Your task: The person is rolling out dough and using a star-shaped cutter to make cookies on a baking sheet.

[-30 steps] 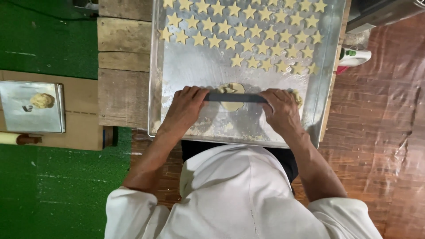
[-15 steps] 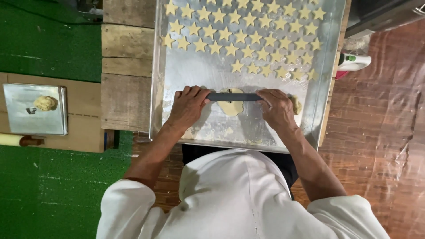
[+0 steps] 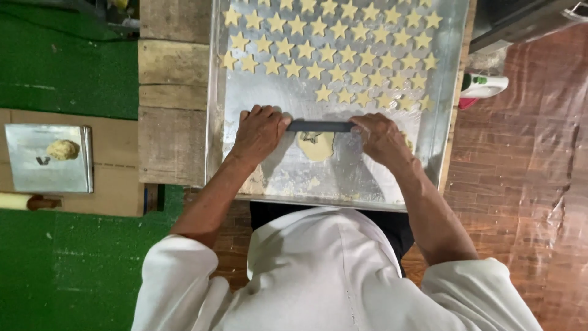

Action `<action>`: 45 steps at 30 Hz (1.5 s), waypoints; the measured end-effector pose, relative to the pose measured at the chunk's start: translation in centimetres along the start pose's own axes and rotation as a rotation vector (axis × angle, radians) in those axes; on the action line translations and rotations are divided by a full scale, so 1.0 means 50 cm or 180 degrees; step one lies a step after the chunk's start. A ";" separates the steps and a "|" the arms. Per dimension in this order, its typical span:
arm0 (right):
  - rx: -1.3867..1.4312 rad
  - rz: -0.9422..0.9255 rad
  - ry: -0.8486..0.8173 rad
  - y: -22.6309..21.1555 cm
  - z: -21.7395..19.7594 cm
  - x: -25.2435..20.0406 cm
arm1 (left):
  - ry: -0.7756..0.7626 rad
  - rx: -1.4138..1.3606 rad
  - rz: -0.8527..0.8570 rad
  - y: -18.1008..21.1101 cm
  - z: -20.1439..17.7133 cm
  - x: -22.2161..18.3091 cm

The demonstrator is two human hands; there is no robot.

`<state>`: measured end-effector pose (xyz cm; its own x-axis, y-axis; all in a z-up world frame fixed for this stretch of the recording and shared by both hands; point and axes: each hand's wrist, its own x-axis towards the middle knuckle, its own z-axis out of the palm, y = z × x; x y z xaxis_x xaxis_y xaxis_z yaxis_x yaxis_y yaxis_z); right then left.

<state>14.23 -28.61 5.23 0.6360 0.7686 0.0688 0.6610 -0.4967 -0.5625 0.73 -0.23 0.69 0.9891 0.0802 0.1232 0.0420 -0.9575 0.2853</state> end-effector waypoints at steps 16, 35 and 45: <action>0.0129 0.0170 0.0731 0.053 0.094 -0.072 | -0.0778 0.0103 -0.0289 0.040 -0.015 -0.067; -0.0274 -0.0194 0.0191 0.002 0.053 -0.148 | -0.1379 -0.0729 -0.0203 0.130 -0.021 -0.168; -0.0980 -0.0975 0.0753 -0.055 0.143 0.009 | -0.0469 -0.0829 -0.0131 0.114 0.008 -0.187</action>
<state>9.85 -24.01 0.93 0.4435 0.8030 0.3981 0.8960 -0.3857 -0.2200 -8.24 -6.54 0.79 0.9979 0.0580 -0.0274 0.0637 -0.8494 0.5239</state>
